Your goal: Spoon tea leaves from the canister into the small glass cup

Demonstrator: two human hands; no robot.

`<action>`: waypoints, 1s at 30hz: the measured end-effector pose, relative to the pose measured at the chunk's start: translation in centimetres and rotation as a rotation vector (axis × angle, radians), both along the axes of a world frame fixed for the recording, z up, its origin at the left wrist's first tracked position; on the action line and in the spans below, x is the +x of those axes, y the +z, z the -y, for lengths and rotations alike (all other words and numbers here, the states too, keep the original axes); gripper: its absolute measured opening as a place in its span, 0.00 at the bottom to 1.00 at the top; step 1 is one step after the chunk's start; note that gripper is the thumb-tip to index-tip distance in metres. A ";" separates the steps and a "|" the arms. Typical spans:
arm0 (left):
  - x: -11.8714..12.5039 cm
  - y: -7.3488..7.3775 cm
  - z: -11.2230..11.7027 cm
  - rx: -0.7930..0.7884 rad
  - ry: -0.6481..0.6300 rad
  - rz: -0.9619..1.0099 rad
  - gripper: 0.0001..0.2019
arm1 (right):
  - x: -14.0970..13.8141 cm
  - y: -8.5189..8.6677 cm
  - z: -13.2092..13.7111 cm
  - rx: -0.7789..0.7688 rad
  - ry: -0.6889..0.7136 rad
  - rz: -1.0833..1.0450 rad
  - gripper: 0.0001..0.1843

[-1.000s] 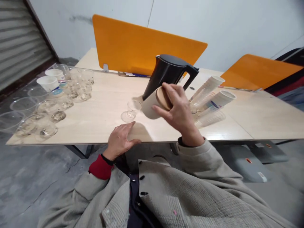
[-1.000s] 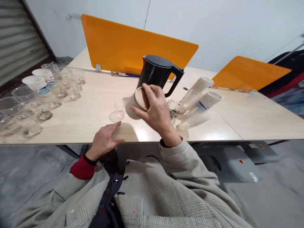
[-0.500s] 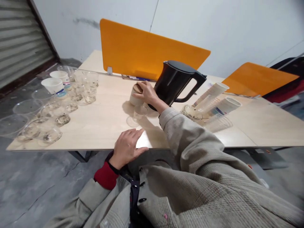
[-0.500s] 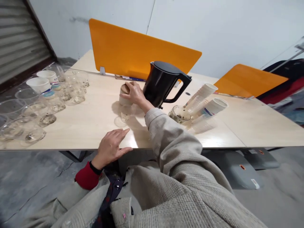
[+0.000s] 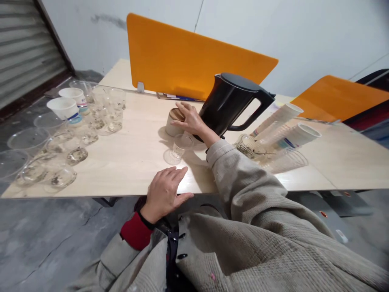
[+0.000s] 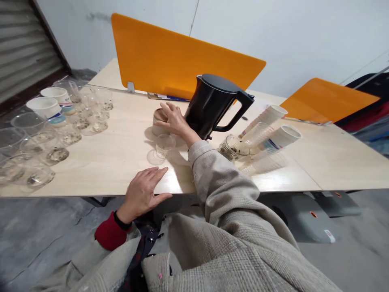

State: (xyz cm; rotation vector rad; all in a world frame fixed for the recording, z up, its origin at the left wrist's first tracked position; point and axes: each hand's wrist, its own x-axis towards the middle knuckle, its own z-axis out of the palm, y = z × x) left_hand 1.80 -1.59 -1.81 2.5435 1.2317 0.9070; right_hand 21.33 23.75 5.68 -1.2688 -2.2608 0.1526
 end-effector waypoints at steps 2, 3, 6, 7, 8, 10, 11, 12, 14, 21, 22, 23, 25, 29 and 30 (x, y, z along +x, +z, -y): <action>0.0 0.0 0.0 0.005 0.004 -0.006 0.40 | 0.7 0.8 2.0 0.067 -0.031 -0.054 0.49; 0.0 0.0 0.0 0.005 0.007 -0.009 0.39 | 1.0 1.2 3.4 0.094 -0.042 -0.089 0.46; 0.1 0.2 0.0 0.004 0.015 -0.022 0.38 | 1.9 1.6 7.9 0.080 -0.042 -0.135 0.45; 0.1 0.3 0.0 0.003 0.018 -0.024 0.37 | 2.1 1.5 9.3 0.050 -0.029 -0.117 0.47; 0.2 0.3 0.0 0.002 0.019 -0.025 0.37 | 2.2 1.2 10.4 0.012 -0.011 -0.093 0.49; 0.2 0.4 0.0 -0.005 0.021 -0.024 0.36 | 2.1 0.3 12.0 -0.065 0.028 -0.046 0.54; 0.3 0.4 0.0 -0.010 0.020 -0.022 0.35 | 1.9 -0.1 12.4 -0.098 0.043 -0.037 0.57; 0.3 0.4 0.0 -0.016 0.019 -0.020 0.34 | 1.7 -0.6 12.7 -0.128 0.054 -0.039 0.58; 0.3 0.4 -0.1 -0.024 0.019 -0.017 0.32 | 1.3 -1.2 12.9 -0.170 0.066 -0.070 0.56; 0.2 0.7 -0.1 -0.012 0.032 -0.051 0.31 | 0.1 -1.8 14.3 -0.180 0.079 -0.141 0.49; 0.2 0.8 -0.1 -0.007 0.033 -0.055 0.31 | 0.0 -1.8 14.5 -0.186 0.086 -0.144 0.50; 0.2 0.8 -0.1 -0.001 0.036 -0.060 0.30 | 0.0 -1.8 14.8 -0.187 0.098 -0.143 0.50; 0.2 0.8 -0.1 0.015 0.046 -0.071 0.30 | 0.2 -1.8 15.2 -0.153 0.125 -0.130 0.53; 0.1 0.6 -0.3 0.058 0.050 -0.072 0.29 | 3.0 -0.9 15.3 0.061 -0.024 -0.196 0.53; 0.1 0.5 -0.3 0.065 0.049 -0.065 0.29 | 4.2 -0.5 15.1 0.126 -0.113 -0.249 0.51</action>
